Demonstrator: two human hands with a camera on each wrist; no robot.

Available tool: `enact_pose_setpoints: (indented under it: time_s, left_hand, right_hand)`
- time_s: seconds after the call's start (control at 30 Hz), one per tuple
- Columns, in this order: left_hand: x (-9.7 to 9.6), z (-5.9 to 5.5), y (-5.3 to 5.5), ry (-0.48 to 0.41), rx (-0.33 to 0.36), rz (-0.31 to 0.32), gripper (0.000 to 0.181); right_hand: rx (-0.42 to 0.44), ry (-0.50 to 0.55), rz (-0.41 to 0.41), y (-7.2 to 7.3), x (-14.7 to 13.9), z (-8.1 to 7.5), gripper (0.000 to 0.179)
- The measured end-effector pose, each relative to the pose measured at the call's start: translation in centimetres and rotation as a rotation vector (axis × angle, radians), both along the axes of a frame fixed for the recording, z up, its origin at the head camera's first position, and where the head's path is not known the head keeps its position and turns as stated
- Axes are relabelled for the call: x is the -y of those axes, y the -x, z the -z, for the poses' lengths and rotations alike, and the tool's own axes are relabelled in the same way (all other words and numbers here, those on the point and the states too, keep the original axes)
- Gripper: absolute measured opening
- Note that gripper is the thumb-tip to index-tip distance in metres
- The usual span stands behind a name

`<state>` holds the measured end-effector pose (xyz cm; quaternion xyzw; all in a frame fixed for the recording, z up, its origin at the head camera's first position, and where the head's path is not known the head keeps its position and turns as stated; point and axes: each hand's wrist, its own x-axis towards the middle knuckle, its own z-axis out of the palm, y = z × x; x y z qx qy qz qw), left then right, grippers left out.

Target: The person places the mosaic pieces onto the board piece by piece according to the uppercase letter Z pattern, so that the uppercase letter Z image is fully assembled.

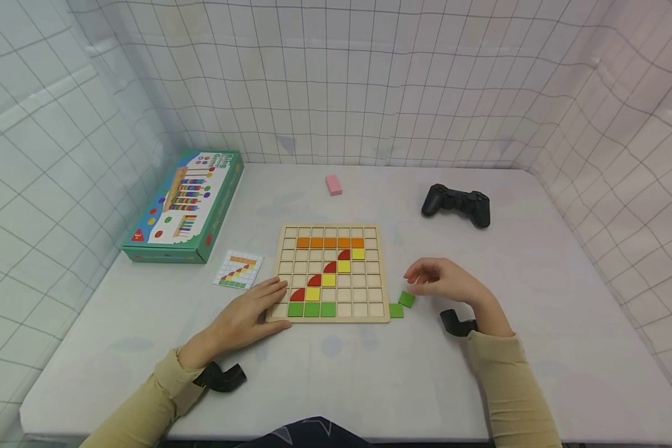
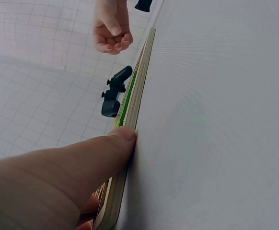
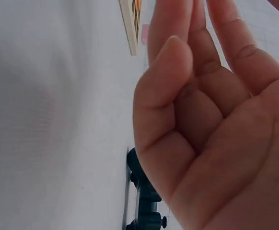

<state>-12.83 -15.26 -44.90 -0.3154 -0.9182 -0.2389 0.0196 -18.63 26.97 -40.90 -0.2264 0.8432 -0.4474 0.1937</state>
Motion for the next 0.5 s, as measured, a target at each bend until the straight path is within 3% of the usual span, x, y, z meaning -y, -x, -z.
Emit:
enact_pose_setpoints:
  time_s: [0.27,0.5]
  left_hand:
    - [-0.07,-0.01,-0.11,-0.006,-0.039,0.007,0.071]
    - [-0.09,-0.02,-0.13,-0.011,-0.046,0.009,0.071]
  right_hand:
    - [0.002,-0.091,-0.014,0.13,0.19,0.33,0.029]
    - [0.025,-0.106,-0.030,0.30,0.23,0.79,0.032]
